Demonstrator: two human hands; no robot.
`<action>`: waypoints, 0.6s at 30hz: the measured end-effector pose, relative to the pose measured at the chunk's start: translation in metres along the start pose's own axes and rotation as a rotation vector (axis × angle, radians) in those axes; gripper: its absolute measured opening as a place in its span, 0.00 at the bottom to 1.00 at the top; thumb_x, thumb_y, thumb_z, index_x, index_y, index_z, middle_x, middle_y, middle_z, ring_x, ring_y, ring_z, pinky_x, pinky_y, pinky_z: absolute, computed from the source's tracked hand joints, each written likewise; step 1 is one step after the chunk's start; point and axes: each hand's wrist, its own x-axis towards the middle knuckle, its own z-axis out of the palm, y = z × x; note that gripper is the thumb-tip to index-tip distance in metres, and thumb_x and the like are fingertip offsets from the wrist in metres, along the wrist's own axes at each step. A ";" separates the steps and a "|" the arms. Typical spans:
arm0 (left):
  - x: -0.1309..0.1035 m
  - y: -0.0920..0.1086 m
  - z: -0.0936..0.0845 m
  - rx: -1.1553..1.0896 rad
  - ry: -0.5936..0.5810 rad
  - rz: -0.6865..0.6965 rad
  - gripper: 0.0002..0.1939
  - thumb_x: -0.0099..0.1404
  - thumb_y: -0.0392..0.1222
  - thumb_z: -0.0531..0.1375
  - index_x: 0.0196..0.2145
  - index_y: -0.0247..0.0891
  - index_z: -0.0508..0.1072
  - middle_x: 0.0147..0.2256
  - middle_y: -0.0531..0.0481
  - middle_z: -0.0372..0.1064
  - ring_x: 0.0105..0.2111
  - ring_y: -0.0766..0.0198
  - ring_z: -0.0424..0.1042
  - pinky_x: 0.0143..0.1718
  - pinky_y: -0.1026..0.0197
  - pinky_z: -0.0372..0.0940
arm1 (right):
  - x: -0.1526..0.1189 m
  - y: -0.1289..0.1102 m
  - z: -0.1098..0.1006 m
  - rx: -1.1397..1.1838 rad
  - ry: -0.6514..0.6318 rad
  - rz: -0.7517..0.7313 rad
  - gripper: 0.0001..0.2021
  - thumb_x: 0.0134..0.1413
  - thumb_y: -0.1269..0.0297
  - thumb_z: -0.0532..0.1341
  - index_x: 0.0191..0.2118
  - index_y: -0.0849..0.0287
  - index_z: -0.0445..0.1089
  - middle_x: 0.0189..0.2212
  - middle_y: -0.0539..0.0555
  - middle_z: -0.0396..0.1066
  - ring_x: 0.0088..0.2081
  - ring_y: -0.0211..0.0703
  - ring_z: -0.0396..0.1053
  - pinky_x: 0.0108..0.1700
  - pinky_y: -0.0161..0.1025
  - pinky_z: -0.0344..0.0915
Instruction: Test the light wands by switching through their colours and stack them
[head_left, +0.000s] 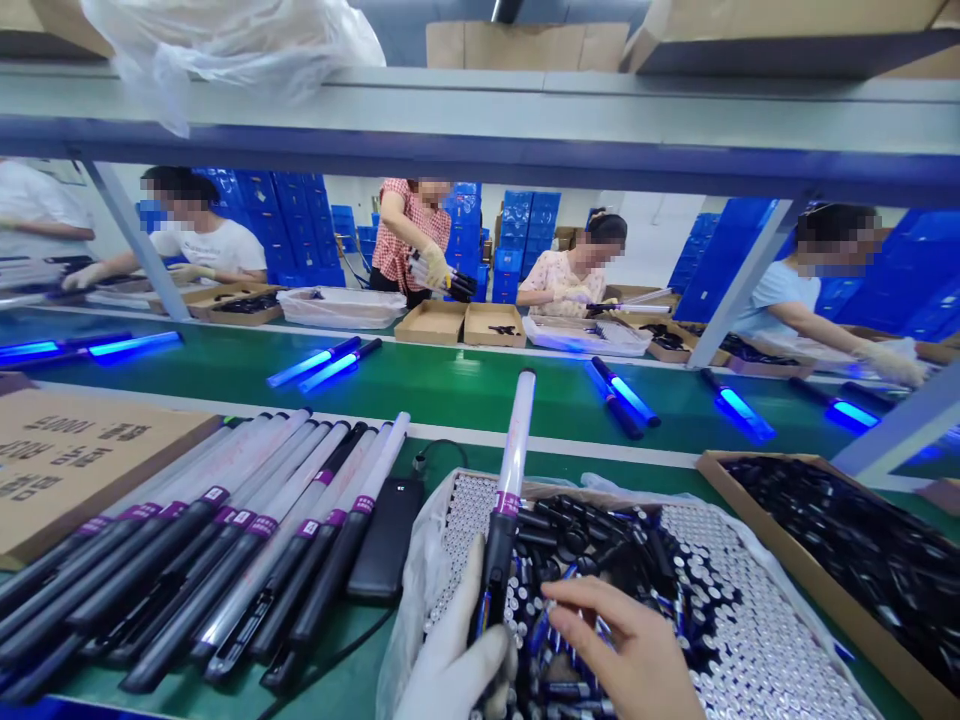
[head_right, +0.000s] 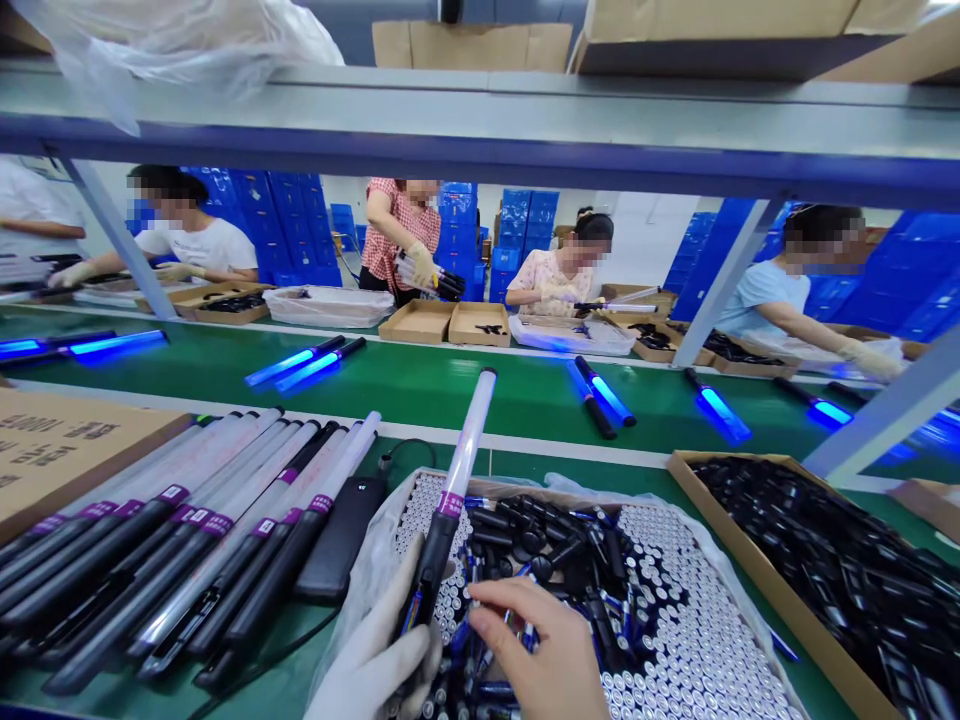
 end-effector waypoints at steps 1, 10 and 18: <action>0.000 0.001 0.001 0.040 0.017 0.015 0.32 0.61 0.42 0.60 0.63 0.51 0.61 0.67 0.56 0.44 0.65 0.51 0.53 0.62 0.52 0.56 | 0.002 -0.005 0.001 0.059 0.028 0.047 0.11 0.52 0.53 0.65 0.35 0.53 0.80 0.34 0.54 0.79 0.35 0.45 0.77 0.36 0.31 0.73; 0.009 -0.006 -0.007 0.427 0.114 0.208 0.27 0.65 0.45 0.55 0.62 0.48 0.63 0.68 0.62 0.39 0.69 0.56 0.31 0.67 0.52 0.24 | 0.004 -0.015 0.024 0.378 0.101 0.202 0.21 0.43 0.44 0.69 0.35 0.58 0.80 0.33 0.58 0.79 0.34 0.49 0.76 0.36 0.38 0.74; 0.001 -0.007 0.003 0.234 0.226 0.244 0.26 0.61 0.47 0.61 0.57 0.47 0.69 0.65 0.53 0.53 0.68 0.53 0.39 0.68 0.47 0.42 | 0.004 -0.001 0.050 0.114 0.066 -0.053 0.07 0.53 0.62 0.64 0.35 0.56 0.78 0.28 0.52 0.70 0.28 0.39 0.68 0.30 0.32 0.67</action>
